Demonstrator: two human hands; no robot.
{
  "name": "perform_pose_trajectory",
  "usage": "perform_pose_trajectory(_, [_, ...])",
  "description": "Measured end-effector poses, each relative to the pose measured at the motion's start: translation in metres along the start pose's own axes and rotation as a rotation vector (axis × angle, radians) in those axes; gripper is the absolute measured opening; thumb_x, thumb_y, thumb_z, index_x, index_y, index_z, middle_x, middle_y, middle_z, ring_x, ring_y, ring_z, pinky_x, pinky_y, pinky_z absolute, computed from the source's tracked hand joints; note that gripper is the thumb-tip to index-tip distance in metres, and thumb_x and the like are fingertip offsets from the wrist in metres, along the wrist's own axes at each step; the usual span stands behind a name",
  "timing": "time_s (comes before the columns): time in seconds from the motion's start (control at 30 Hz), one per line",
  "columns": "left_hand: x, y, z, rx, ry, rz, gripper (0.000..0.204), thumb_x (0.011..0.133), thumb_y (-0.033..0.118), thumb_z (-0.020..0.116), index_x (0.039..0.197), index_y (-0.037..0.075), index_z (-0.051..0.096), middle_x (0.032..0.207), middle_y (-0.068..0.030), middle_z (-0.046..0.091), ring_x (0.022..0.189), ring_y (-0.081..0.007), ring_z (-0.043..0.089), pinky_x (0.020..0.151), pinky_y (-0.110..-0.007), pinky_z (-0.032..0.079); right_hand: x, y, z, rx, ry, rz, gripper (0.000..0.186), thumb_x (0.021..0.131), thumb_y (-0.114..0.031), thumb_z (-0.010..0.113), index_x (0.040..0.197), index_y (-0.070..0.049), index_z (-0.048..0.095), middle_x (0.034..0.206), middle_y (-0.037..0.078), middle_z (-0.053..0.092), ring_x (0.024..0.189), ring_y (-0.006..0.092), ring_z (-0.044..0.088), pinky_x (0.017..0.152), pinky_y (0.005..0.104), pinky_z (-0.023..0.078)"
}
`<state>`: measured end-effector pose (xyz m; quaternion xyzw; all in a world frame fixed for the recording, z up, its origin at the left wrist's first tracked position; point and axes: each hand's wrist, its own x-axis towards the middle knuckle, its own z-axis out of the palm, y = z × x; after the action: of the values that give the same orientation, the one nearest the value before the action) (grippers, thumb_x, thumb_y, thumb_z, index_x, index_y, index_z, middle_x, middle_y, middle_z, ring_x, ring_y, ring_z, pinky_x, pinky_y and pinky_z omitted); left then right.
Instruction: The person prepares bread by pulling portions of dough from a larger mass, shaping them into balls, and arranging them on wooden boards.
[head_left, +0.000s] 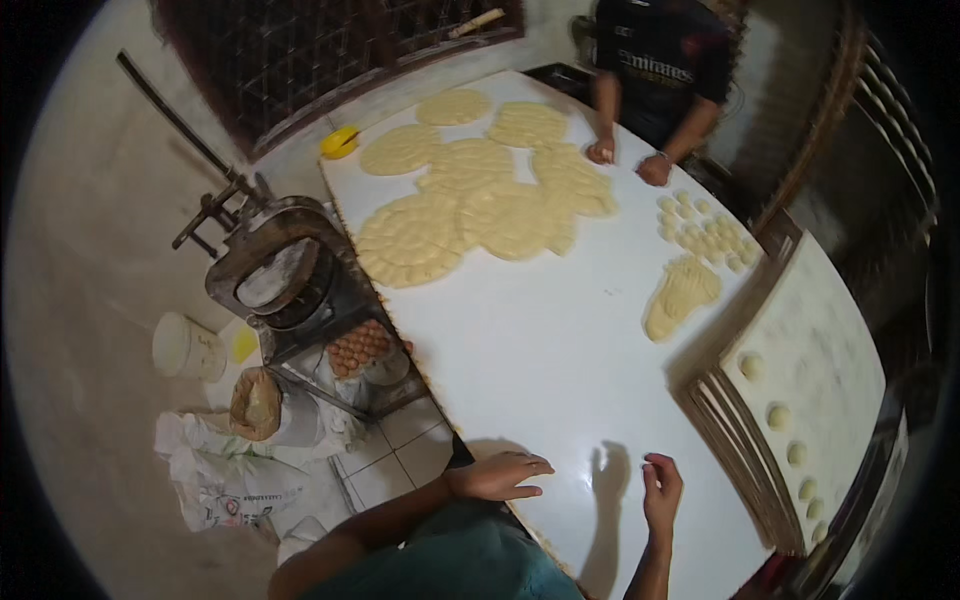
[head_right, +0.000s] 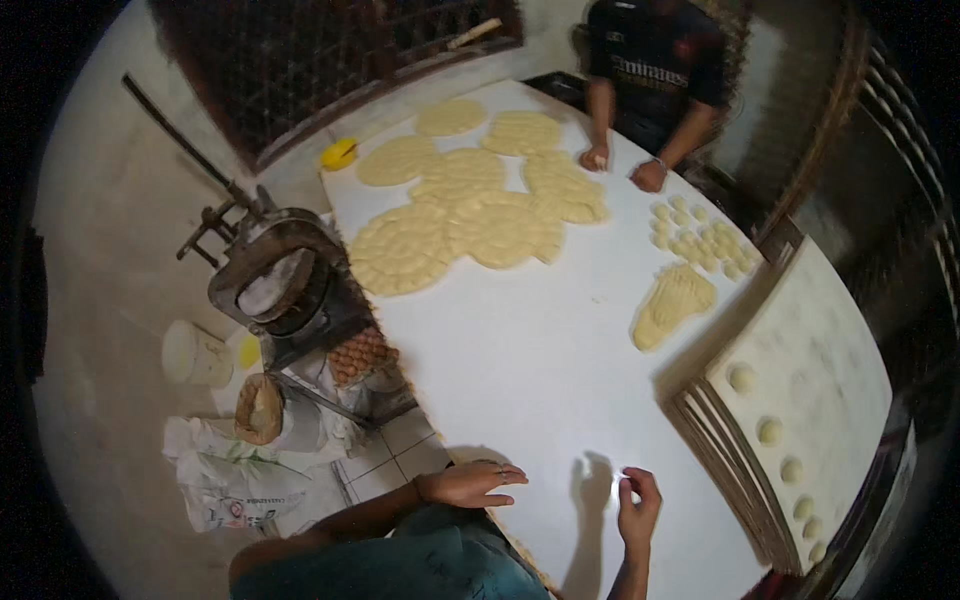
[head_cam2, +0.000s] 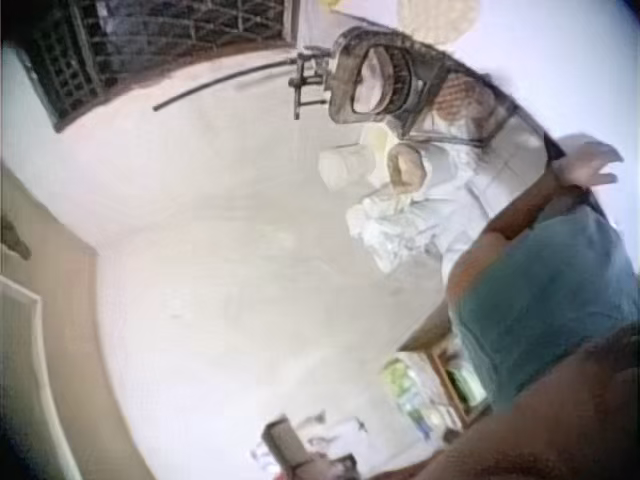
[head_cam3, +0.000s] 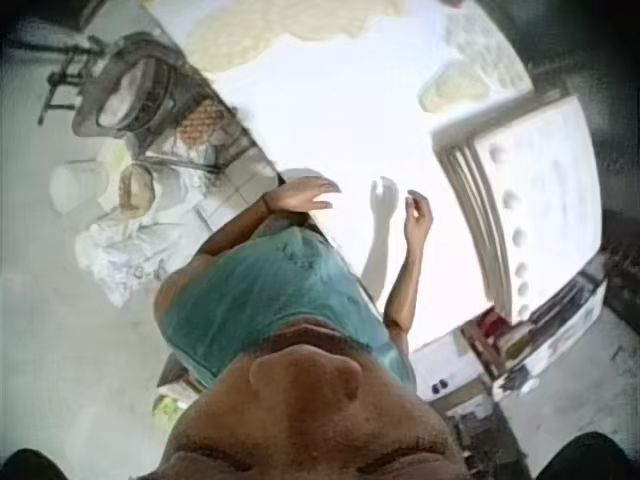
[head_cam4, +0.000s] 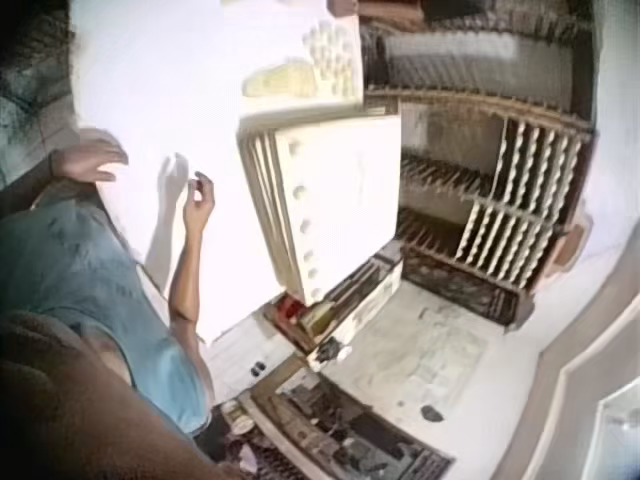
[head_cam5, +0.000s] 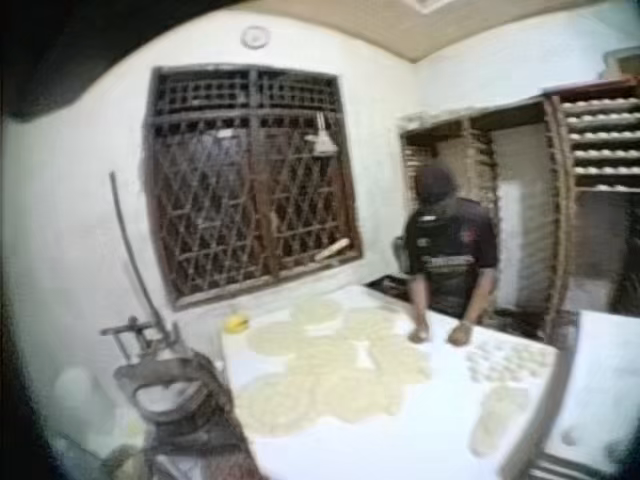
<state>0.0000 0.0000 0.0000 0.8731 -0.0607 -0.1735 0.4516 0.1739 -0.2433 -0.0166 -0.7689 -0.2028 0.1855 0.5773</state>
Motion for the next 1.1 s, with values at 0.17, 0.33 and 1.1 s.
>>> perform_pose_trajectory(0.17, [-0.092,-0.108,-0.061,-0.119,0.486,-0.178,0.044,0.093,0.030,0.053,0.126,0.001,0.049,0.128,-0.0177,0.050,0.117,-0.0327,0.049,0.096,-0.040,0.040,0.111,-0.058,0.195,0.223,-0.299,0.279,0.031,0.090,-0.011,0.057,0.117,0.002,0.052,0.109,0.010,0.059,0.087,0.0171,0.061,0.077,0.0303,0.050])
perform_pose_trajectory(0.33, [-0.222,-0.169,-0.130,-0.285,0.982,-0.397,0.036,0.086,0.019,0.061,0.115,0.000,0.055,0.115,-0.0189,0.058,0.106,-0.0344,0.056,0.092,-0.039,0.043,0.253,-0.074,0.371,0.292,-0.154,0.437,0.050,0.086,-0.014,0.061,0.132,-0.011,0.041,0.124,0.011,0.046,0.097,0.0195,0.054,0.075,0.0335,0.050])
perform_pose_trajectory(1.1, [-0.186,-0.227,-0.144,-0.655,0.860,-0.363,0.033,0.088,0.019,0.061,0.116,0.001,0.055,0.111,-0.0132,0.059,0.104,-0.0248,0.057,0.090,-0.036,0.044,0.284,0.007,0.350,0.496,0.322,0.412,0.027,0.077,0.000,0.065,0.095,-0.009,0.046,0.091,0.005,0.055,0.076,0.0172,0.057,0.058,0.0293,0.049])
